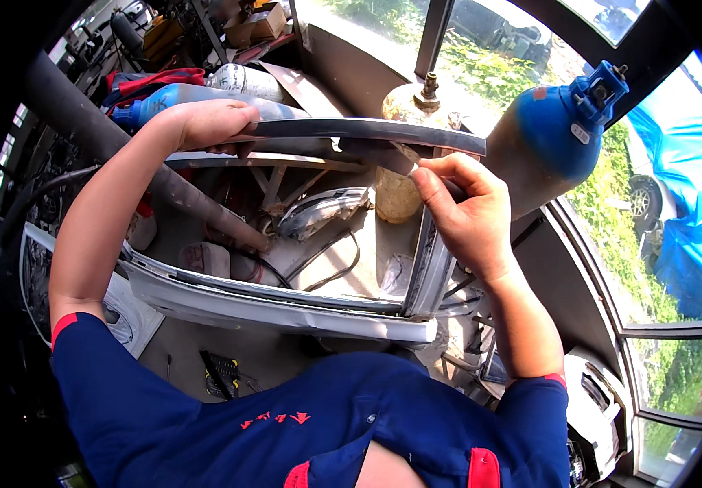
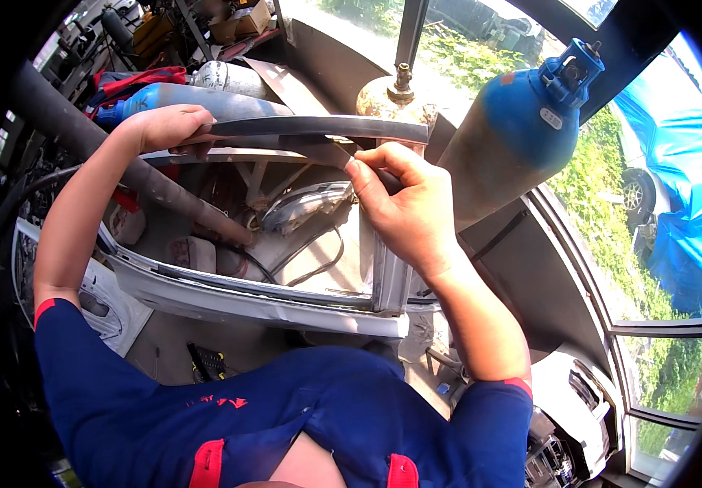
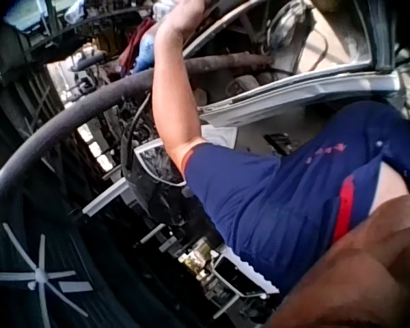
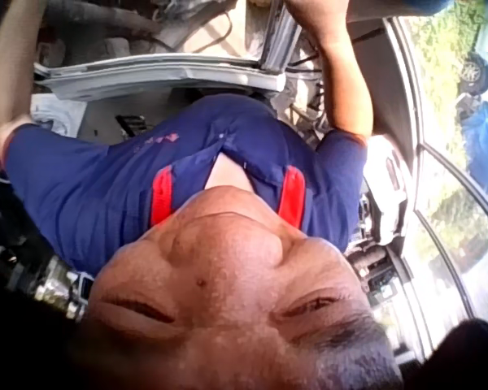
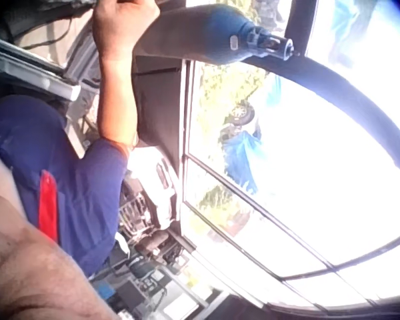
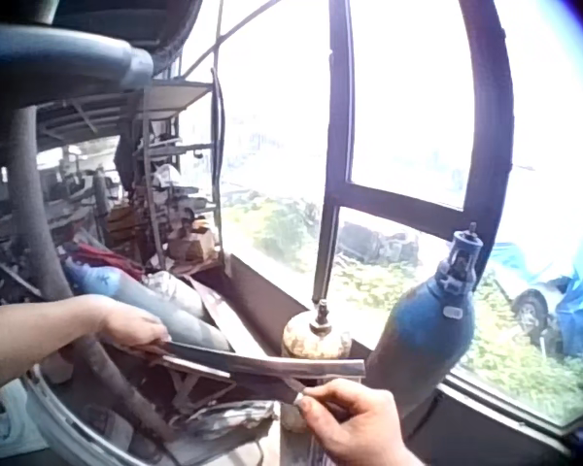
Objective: The person installs a chrome trim piece onto a white car door frame. They align the trim along the door's edge and use a rubber mallet to tap it into place, ensuring a secure fit. The person repeatedly checks the alignment and taps different sections of the trim to complete the installation.
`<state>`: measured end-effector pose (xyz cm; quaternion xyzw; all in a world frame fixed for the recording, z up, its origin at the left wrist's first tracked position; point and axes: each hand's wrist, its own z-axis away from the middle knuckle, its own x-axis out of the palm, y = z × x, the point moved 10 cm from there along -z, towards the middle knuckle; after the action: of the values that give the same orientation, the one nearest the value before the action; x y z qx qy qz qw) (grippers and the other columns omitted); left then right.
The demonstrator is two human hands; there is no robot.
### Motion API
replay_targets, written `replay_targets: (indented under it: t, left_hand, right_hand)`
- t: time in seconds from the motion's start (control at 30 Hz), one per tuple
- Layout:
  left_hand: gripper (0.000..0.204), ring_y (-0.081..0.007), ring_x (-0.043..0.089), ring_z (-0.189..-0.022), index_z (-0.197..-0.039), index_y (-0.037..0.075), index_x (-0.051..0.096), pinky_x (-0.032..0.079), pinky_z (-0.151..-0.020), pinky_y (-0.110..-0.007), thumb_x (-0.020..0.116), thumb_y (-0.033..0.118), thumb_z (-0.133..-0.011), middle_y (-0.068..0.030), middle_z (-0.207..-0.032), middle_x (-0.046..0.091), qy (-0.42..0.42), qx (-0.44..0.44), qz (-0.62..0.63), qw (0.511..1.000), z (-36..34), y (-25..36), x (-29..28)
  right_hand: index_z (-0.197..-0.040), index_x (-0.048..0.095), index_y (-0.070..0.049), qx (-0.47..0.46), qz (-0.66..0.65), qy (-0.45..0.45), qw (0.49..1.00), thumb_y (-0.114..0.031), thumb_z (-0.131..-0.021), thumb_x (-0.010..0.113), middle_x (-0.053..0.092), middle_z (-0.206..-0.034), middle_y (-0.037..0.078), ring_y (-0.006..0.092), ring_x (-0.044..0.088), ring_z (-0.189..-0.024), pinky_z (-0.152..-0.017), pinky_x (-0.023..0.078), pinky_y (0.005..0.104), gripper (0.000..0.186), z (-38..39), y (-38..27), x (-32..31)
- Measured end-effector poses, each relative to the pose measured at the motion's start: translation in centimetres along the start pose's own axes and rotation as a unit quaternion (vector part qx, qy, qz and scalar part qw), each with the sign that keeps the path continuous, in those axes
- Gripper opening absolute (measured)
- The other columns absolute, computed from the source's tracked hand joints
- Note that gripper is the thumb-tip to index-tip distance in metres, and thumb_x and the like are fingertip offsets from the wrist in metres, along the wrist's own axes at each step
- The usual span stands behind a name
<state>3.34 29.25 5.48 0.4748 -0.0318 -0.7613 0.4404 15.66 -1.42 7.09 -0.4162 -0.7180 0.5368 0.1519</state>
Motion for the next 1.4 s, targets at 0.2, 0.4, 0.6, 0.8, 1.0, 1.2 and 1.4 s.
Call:
replay_targets:
  t: [0.2, 0.4, 0.6, 0.8, 1.0, 1.2, 1.4]
  left_hand:
    - [0.044, -0.0129, 0.056, -0.064, -0.084, 0.004, 0.067, 0.044, -0.058, -0.030, 0.036, 0.031, -0.099, -0.0057, -0.082, 0.071, -0.025, 0.009, -0.015, 1.000, 0.1, 0.3, -0.1]
    - [0.045, -0.0141, 0.057, -0.066, -0.081, 0.005, 0.068, 0.044, -0.059, -0.030, 0.036, 0.031, -0.098, -0.0058, -0.081, 0.071, -0.008, 0.002, -0.017, 1.000, 0.2, -0.3, -0.2]
    - [0.045, -0.0133, 0.054, -0.065, -0.083, 0.005, 0.069, 0.044, -0.061, -0.031, 0.035, 0.031, -0.097, -0.0038, -0.079, 0.068, -0.008, 0.006, -0.051, 0.999, 0.1, 0.4, 0.1]
    - [0.047, -0.0151, 0.056, -0.065, -0.083, 0.004, 0.071, 0.045, -0.061, -0.031, 0.034, 0.030, -0.097, -0.0058, -0.080, 0.071, -0.007, 0.003, -0.079, 0.997, 0.3, 0.5, 0.1]
    - [0.046, -0.0150, 0.055, -0.064, -0.084, 0.003, 0.071, 0.044, -0.061, -0.030, 0.034, 0.027, -0.097, -0.0062, -0.080, 0.071, -0.001, 0.007, -0.089, 0.996, 0.3, 0.8, 0.0]
    - [0.045, -0.0149, 0.055, -0.064, -0.084, 0.004, 0.071, 0.044, -0.061, -0.030, 0.035, 0.027, -0.097, -0.0058, -0.081, 0.071, -0.009, 0.002, -0.074, 0.997, -0.6, -0.2, 0.0]
    - [0.043, -0.0146, 0.054, -0.064, -0.086, 0.005, 0.069, 0.043, -0.060, -0.029, 0.034, 0.028, -0.098, -0.0052, -0.082, 0.072, 0.013, 0.002, -0.078, 0.997, 0.1, 0.5, -0.3]
  right_hand:
    - [-0.099, 0.073, 0.000, -0.011, 0.013, 0.002, 1.000, -0.013, -0.093, 0.074, 0.073, -0.080, 0.005, 0.0053, 0.065, -0.073, -0.068, 0.052, 0.0238, 0.014, -0.1, -0.2, -0.1]
    - [-0.099, 0.072, -0.001, -0.003, -0.014, 0.008, 1.000, -0.012, -0.092, 0.076, 0.073, -0.081, 0.003, 0.0037, 0.064, -0.074, -0.067, 0.052, 0.0225, 0.014, 0.5, 0.6, 0.7]
    - [-0.101, 0.072, 0.002, 0.015, -0.056, 0.008, 0.998, -0.009, -0.093, 0.075, 0.072, -0.083, 0.002, 0.0039, 0.064, -0.080, -0.073, 0.053, 0.0214, 0.013, 1.0, 0.6, 0.9]
    - [-0.102, 0.072, 0.002, 0.027, -0.021, -0.022, 0.999, -0.008, -0.093, 0.075, 0.072, -0.088, 0.002, 0.0055, 0.065, -0.084, -0.077, 0.053, 0.0219, 0.013, 0.4, 0.5, 0.8]
    - [-0.102, 0.072, 0.003, 0.016, 0.018, -0.034, 0.999, -0.008, -0.093, 0.076, 0.072, -0.093, 0.003, 0.0068, 0.067, -0.086, -0.078, 0.053, 0.0218, 0.015, -0.8, -0.6, 0.3]
    - [-0.101, 0.071, 0.002, 0.048, -0.016, -0.030, 0.998, -0.009, -0.094, 0.075, 0.071, -0.090, 0.001, 0.0054, 0.065, -0.088, -0.080, 0.052, 0.0217, 0.014, -0.4, -0.1, 0.8]
    - [-0.101, 0.072, 0.002, 0.030, -0.026, -0.012, 0.999, -0.008, -0.094, 0.074, 0.071, -0.090, 0.001, 0.0050, 0.064, -0.085, -0.078, 0.051, 0.0208, 0.012, 0.4, 0.4, 1.7]
